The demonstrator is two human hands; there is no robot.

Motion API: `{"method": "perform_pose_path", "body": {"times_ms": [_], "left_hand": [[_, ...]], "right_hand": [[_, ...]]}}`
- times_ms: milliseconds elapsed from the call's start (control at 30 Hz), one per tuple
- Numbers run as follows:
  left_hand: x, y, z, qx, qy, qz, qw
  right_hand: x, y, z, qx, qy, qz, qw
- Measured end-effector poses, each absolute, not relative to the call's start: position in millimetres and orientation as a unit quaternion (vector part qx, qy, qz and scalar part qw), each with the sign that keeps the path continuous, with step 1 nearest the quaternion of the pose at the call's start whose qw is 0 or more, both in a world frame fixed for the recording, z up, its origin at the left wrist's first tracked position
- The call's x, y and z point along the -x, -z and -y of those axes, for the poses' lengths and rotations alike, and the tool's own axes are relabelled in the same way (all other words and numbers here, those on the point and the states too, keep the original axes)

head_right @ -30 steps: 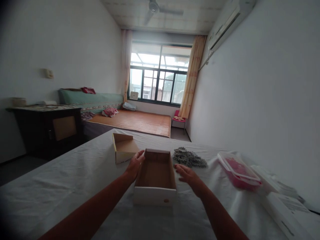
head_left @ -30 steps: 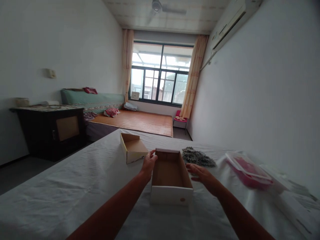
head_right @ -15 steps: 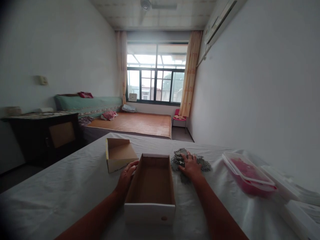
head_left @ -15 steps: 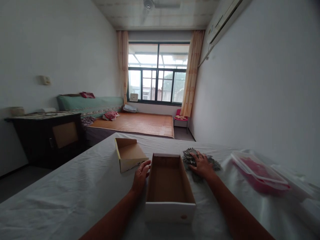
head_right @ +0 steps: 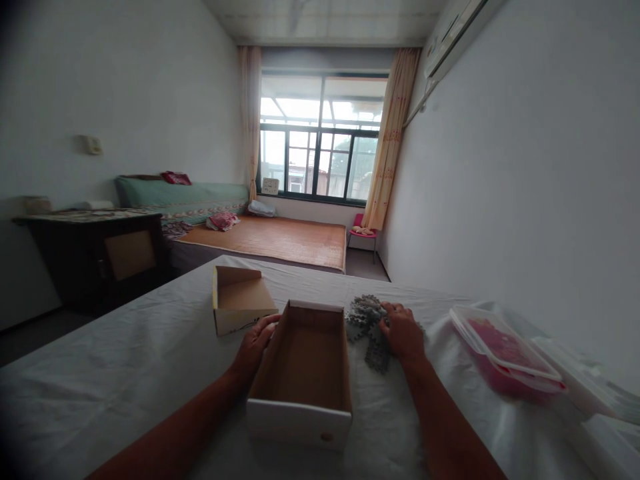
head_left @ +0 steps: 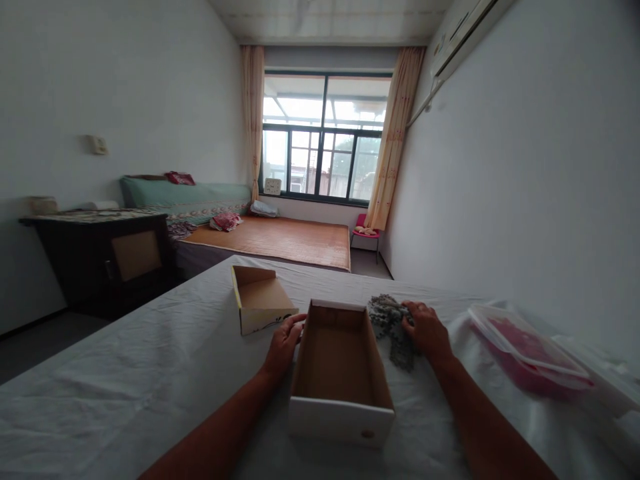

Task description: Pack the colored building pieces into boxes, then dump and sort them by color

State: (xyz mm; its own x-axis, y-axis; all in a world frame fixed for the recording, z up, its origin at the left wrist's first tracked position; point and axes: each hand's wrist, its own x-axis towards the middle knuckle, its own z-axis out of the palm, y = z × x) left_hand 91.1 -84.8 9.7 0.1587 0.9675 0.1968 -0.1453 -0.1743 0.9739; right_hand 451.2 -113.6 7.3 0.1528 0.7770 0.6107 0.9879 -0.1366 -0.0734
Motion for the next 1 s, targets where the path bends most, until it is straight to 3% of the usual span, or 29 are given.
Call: {"method": "perform_pose_path", "body": {"times_ms": [167,267,333,467,633,700,867,1000], "left_hand": [[-92,-11,85,-0.554,-0.533,-0.373,0.52],[-92,-14,87,-0.562,-0.533,-0.379,0.506],[-92,-16,88,-0.567,-0.532,-0.382,0.5],[-92,-18,88,-0.573,-0.527,-0.385,0.496],[-91,-16,88,-0.579,-0.532,-0.365,0.499],[-91,-15,88,-0.575,-0.534,-0.366,0.5],[-92,-11,89,-0.554,-0.528,-0.369,0.528],[-92,-7,87,-0.556,-0.525,-0.361,0.534]], "right_hand": [[-460,-28,119,0.726,0.204,0.541,0.372],[-442,-62,129,0.687,0.088,0.54,0.478],[-412,-87,140,0.623,-0.024,0.6,0.501],[-333,-111,162,0.471,-0.152,0.777,0.39],[-280,-99,173,0.364,-0.183,0.87,0.276],[-287,-98,169,0.389,-0.17,0.858,0.289],[-357,-106,118,0.556,-0.055,0.71,0.43],[-414,-95,54,0.682,0.012,0.677,0.278]]}}
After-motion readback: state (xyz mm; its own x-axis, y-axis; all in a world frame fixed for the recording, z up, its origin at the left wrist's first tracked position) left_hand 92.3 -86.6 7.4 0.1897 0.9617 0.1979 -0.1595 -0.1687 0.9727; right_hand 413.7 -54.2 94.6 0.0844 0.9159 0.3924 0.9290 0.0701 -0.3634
